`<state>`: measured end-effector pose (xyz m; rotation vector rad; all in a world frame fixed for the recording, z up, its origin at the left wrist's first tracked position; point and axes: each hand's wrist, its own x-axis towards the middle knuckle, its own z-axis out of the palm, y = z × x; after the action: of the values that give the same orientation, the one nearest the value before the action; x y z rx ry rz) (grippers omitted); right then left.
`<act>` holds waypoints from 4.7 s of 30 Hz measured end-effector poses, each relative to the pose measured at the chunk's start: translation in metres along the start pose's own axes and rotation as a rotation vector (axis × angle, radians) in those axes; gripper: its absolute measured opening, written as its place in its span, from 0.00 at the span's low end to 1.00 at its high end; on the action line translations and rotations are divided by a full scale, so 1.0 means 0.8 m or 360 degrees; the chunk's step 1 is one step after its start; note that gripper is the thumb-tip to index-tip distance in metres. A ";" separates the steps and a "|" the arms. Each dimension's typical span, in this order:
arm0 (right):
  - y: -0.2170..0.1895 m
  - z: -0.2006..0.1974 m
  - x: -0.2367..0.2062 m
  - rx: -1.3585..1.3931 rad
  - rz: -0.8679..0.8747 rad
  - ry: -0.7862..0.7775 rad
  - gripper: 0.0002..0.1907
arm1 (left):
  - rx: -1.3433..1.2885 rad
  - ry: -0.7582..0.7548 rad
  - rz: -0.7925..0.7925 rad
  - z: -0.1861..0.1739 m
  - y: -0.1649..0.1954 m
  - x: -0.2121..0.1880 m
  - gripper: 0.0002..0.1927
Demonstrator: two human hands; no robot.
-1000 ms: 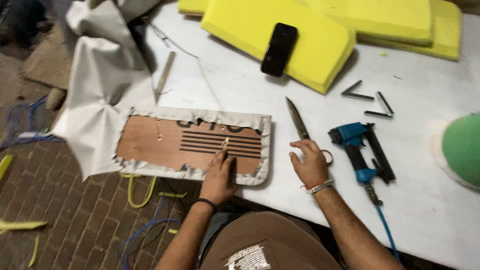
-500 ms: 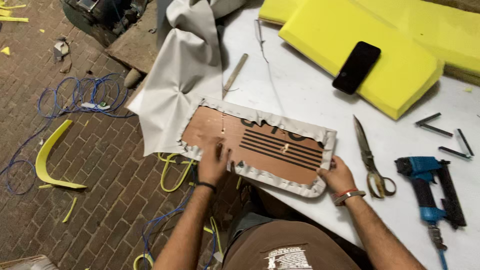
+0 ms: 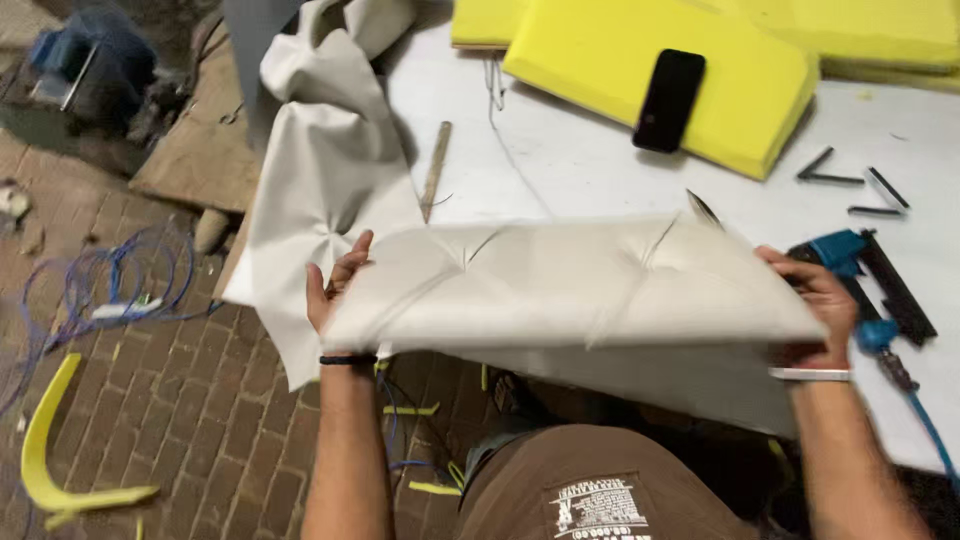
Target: The person staples white fabric onto a wooden board with a pneumatic staple gun, then flips the cushion to show the finished side. They then place a yellow foam pad on the board, cover it with grey fabric, and use a long needle to pull the fabric taut before stapling it to the board.
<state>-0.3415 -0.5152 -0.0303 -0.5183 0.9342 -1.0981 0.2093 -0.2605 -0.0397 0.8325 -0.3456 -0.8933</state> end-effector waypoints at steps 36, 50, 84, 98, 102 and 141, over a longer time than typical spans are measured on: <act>0.063 0.030 -0.043 -0.2366 -0.0810 -0.0658 0.10 | 0.3119 -0.0818 0.0171 0.213 -0.237 -0.070 0.49; 0.028 0.100 0.092 -0.2380 -0.1745 -0.2319 0.05 | 0.2785 -0.0122 0.0623 0.314 -0.344 -0.125 0.06; 0.072 0.073 0.066 -0.1911 -0.1212 -0.1397 0.09 | 0.2619 0.0984 0.0565 0.037 -0.176 -0.113 0.16; 0.225 0.201 -0.077 -0.2353 -0.1289 -0.0996 0.13 | 0.2556 0.0217 0.0732 -0.047 -0.136 -0.138 0.08; 0.267 0.206 -0.108 -0.2479 -0.1103 -0.0733 0.16 | 0.2452 -0.0136 0.0642 -0.065 -0.120 -0.141 0.08; 0.150 0.062 -0.101 -0.2830 -0.0893 -0.0289 0.33 | 0.2946 -0.1220 0.0283 0.196 -0.236 -0.033 0.52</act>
<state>-0.2494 -0.3980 -0.0646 -2.3724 1.4778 -0.3621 -0.0015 -0.3827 -0.0804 2.0240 -2.0563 -0.4795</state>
